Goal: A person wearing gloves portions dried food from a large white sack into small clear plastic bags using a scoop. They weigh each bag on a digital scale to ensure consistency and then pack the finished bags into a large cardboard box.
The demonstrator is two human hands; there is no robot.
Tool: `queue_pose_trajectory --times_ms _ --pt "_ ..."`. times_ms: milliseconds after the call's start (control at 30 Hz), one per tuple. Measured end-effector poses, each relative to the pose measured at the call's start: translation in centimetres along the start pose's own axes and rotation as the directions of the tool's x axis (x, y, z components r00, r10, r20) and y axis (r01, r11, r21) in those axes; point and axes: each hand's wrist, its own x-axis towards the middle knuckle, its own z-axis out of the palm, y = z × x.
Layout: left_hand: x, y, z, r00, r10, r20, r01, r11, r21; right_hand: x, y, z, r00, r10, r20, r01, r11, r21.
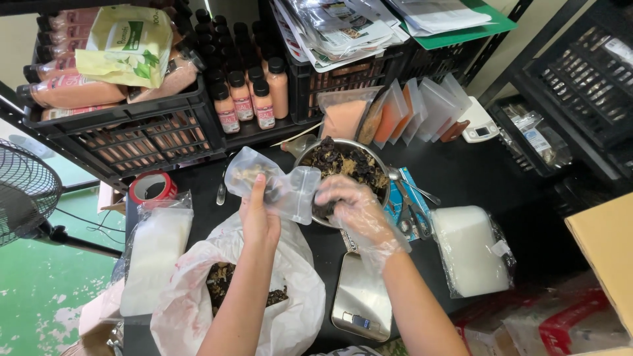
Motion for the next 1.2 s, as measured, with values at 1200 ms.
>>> queue_pose_trajectory --times_ms 1200 --pt "-1.6 -1.8 -1.3 0.992 0.069 0.102 -0.063 0.996 -0.061 0.7 1.6 4.7 0.966 -0.177 -0.190 0.169 0.984 -0.057"
